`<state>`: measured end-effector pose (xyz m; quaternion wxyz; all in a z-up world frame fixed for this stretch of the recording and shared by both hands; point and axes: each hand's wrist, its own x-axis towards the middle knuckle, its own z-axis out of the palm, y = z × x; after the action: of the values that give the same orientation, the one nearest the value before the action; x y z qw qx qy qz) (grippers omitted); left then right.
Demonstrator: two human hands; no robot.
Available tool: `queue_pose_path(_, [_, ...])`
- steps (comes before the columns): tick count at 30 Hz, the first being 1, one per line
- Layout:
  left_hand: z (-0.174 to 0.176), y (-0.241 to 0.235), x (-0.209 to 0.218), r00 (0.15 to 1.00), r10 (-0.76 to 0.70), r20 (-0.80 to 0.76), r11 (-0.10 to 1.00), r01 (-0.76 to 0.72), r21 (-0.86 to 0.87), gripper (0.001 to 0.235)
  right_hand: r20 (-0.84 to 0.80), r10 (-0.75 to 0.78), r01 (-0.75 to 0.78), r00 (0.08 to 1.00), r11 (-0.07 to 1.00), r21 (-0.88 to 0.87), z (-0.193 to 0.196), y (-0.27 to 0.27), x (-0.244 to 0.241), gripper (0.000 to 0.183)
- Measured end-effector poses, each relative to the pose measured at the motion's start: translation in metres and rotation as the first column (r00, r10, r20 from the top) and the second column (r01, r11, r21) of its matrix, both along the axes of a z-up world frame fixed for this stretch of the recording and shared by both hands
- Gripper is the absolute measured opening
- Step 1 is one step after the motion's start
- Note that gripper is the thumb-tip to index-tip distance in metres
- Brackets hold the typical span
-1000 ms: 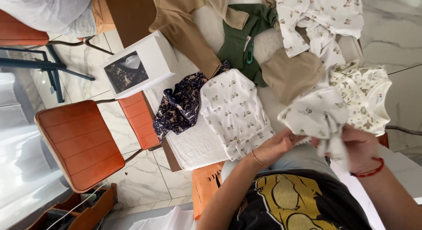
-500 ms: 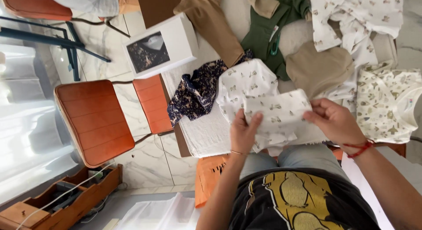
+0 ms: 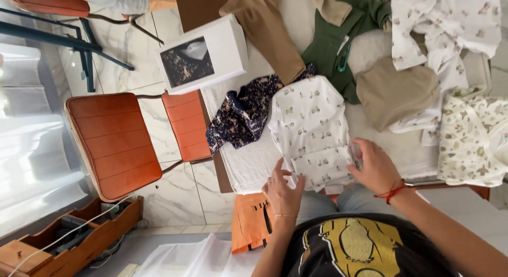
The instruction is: Folding various baby garments and packing them into a gift box
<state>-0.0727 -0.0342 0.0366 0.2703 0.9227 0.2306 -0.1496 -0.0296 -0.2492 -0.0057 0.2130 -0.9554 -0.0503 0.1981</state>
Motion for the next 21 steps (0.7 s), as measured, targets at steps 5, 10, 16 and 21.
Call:
queue_pose_path(5, [0.01,0.016,0.027,0.975,-0.012,0.222,0.99,0.043,-0.135,0.057,0.197,-0.149,0.092,0.969,0.957,0.274,0.024,0.001,0.117,0.028])
queue_pose_path(10, [0.008,0.0,0.064,0.933,-0.064,0.354,0.96,0.155,-0.234,0.052,-0.322,-0.554,0.617,0.767,0.502,0.607,-0.045,0.02,0.216,0.055])
queue_pose_path(16, [0.038,-0.023,0.106,0.897,-0.141,0.419,0.871,0.314,-0.379,0.047,-0.058,-0.719,0.677,0.692,0.619,0.397,-0.105,0.028,0.239,0.036])
queue_pose_path(21, [0.068,-0.029,0.135,0.815,0.067,0.576,0.784,0.315,-0.536,0.031,0.094,-0.343,0.189,0.935,0.701,0.688,0.044,0.028,0.21,0.019])
